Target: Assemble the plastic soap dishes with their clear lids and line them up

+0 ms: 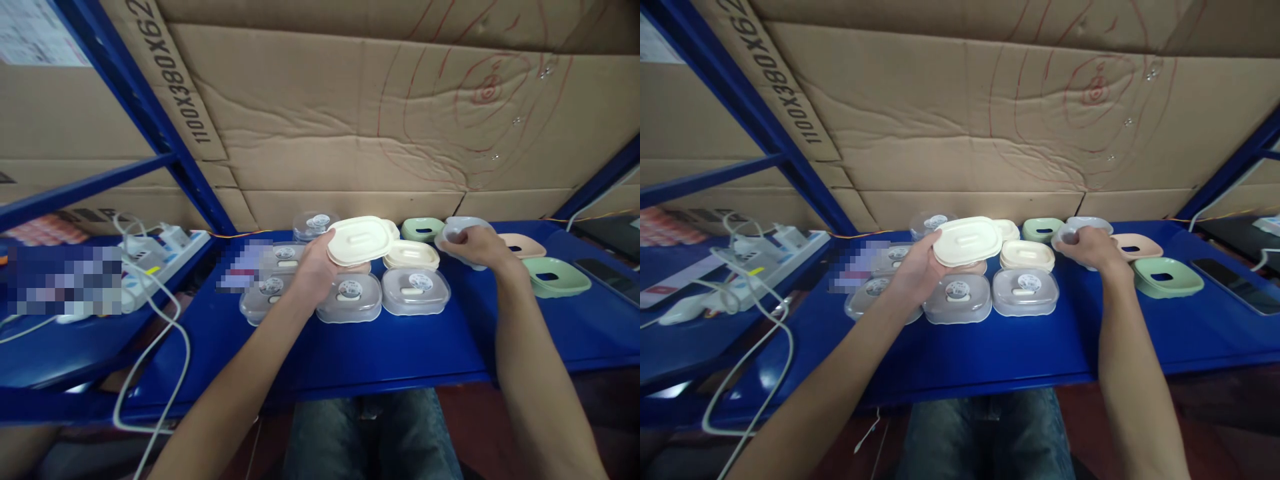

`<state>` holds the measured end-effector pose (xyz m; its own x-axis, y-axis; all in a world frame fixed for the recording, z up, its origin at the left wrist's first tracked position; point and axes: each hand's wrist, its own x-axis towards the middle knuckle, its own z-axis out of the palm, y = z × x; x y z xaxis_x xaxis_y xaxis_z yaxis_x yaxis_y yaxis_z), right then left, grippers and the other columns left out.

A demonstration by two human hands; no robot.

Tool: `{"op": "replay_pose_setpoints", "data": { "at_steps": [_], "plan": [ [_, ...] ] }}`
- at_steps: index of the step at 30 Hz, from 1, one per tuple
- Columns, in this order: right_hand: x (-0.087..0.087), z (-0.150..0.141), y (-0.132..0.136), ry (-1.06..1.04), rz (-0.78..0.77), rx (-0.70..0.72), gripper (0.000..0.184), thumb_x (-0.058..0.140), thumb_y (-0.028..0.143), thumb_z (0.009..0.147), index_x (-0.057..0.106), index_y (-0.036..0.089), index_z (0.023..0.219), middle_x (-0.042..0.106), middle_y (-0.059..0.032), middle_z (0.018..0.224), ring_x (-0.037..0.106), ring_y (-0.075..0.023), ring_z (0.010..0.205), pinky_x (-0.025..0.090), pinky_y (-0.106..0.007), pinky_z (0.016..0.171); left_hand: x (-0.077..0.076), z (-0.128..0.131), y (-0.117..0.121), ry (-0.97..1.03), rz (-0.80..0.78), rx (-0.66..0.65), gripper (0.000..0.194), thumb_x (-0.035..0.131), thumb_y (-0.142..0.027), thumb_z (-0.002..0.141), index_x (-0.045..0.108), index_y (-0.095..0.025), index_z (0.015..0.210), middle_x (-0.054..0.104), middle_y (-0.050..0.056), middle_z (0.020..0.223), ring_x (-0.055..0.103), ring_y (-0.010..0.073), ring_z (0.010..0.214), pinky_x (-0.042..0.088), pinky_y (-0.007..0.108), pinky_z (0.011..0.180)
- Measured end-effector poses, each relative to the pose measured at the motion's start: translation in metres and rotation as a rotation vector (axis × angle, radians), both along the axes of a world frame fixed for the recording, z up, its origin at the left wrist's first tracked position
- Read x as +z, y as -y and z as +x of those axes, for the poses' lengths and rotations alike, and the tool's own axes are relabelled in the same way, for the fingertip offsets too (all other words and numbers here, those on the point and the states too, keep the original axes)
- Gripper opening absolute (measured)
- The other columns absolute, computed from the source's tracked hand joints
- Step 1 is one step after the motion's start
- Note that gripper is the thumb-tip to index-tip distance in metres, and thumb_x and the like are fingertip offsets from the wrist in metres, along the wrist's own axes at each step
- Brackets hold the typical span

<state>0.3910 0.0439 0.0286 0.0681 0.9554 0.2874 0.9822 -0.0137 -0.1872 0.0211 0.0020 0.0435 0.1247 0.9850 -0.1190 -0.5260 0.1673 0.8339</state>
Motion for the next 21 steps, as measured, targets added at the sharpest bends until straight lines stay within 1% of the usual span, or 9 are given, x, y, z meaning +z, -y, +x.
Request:
{"op": "replay_pose_setpoints", "data": {
  "at_steps": [2, 4, 6, 8, 10, 12, 14, 17, 21],
  "plan": [
    [0.01, -0.013, 0.005, -0.014, 0.095, -0.077, 0.051, 0.068, 0.068, 0.091, 0.073, 0.018, 0.085, 0.076, -0.0187, 0.089, 0.067, -0.0397, 0.102, 0.05, -0.055, 0.092, 0.0, 0.001, 0.0, 0.018, 0.0, -0.007, 0.045, 0.052, -0.032, 0.11, 0.067, -0.004, 0.142, 0.076, 0.024, 0.14, 0.074, 0.0348, 0.131, 0.063, 0.055, 0.109],
    [0.018, -0.031, 0.01, -0.05, 0.311, -0.063, 0.046, 0.07, 0.064, 0.092, 0.075, 0.018, 0.097, 0.079, -0.0191, 0.103, 0.062, -0.0437, 0.116, 0.047, -0.062, 0.101, -0.002, 0.002, -0.001, 0.039, 0.008, -0.02, 0.044, 0.052, -0.032, 0.11, 0.067, -0.006, 0.142, 0.075, 0.024, 0.141, 0.072, 0.0363, 0.134, 0.063, 0.059, 0.108],
    [0.023, -0.054, 0.016, -0.105, 0.533, 0.081, 0.04, 0.073, 0.059, 0.093, 0.074, 0.02, 0.101, 0.079, -0.0178, 0.109, 0.06, -0.0432, 0.118, 0.047, -0.063, 0.105, -0.003, 0.003, -0.001, 0.054, 0.025, -0.043, 0.043, 0.051, -0.032, 0.11, 0.068, -0.008, 0.14, 0.074, 0.024, 0.144, 0.07, 0.0376, 0.137, 0.063, 0.061, 0.106],
    [0.026, -0.082, 0.023, -0.169, 0.641, 0.298, 0.036, 0.074, 0.057, 0.094, 0.071, 0.023, 0.103, 0.076, -0.0142, 0.108, 0.061, -0.0403, 0.116, 0.049, -0.06, 0.104, -0.004, 0.004, 0.001, 0.057, 0.037, -0.09, 0.042, 0.051, -0.034, 0.109, 0.071, -0.01, 0.138, 0.073, 0.023, 0.146, 0.07, 0.0386, 0.137, 0.064, 0.061, 0.104],
    [0.027, -0.111, 0.032, -0.21, 0.625, 0.513, 0.033, 0.076, 0.056, 0.094, 0.069, 0.026, 0.106, 0.073, -0.0099, 0.104, 0.061, -0.0378, 0.114, 0.052, -0.058, 0.102, -0.004, 0.005, 0.004, 0.057, 0.049, -0.145, 0.041, 0.052, -0.037, 0.108, 0.073, -0.013, 0.135, 0.073, 0.021, 0.146, 0.07, 0.0389, 0.136, 0.064, 0.059, 0.103],
    [0.028, -0.135, 0.041, -0.231, 0.603, 0.69, 0.034, 0.079, 0.056, 0.093, 0.069, 0.028, 0.109, 0.072, -0.0082, 0.102, 0.06, -0.0364, 0.112, 0.053, -0.057, 0.099, -0.003, 0.005, 0.007, 0.057, 0.082, -0.184, 0.039, 0.056, -0.039, 0.106, 0.075, -0.016, 0.132, 0.074, 0.018, 0.145, 0.07, 0.0373, 0.134, 0.064, 0.054, 0.103],
    [0.028, -0.153, 0.049, -0.237, 0.561, 0.8, 0.035, 0.081, 0.055, 0.093, 0.068, 0.029, 0.112, 0.072, -0.0079, 0.103, 0.059, -0.0357, 0.112, 0.053, -0.057, 0.099, -0.002, 0.006, 0.01, 0.042, 0.124, -0.198, 0.035, 0.061, -0.04, 0.103, 0.077, -0.018, 0.126, 0.077, 0.014, 0.139, 0.071, 0.0349, 0.131, 0.064, 0.048, 0.101],
    [0.027, -0.164, 0.056, -0.232, 0.507, 0.861, 0.035, 0.081, 0.055, 0.094, 0.069, 0.029, 0.113, 0.074, -0.0084, 0.106, 0.058, -0.0353, 0.113, 0.051, -0.058, 0.102, -0.002, 0.007, 0.012, 0.003, 0.142, -0.21, 0.031, 0.063, -0.038, 0.098, 0.078, -0.02, 0.118, 0.081, 0.012, 0.123, 0.074, 0.0328, 0.123, 0.065, 0.045, 0.096],
    [0.021, -0.165, 0.055, -0.198, 0.508, 0.86, 0.035, 0.079, 0.057, 0.095, 0.07, 0.028, 0.113, 0.075, -0.0092, 0.107, 0.059, -0.035, 0.112, 0.049, -0.06, 0.106, -0.003, 0.009, 0.012, 0.038, 0.151, -0.193, 0.031, 0.053, -0.035, 0.101, 0.078, -0.021, 0.115, 0.081, 0.01, 0.116, 0.073, 0.0303, 0.121, 0.063, 0.045, 0.097]
  ]
}}
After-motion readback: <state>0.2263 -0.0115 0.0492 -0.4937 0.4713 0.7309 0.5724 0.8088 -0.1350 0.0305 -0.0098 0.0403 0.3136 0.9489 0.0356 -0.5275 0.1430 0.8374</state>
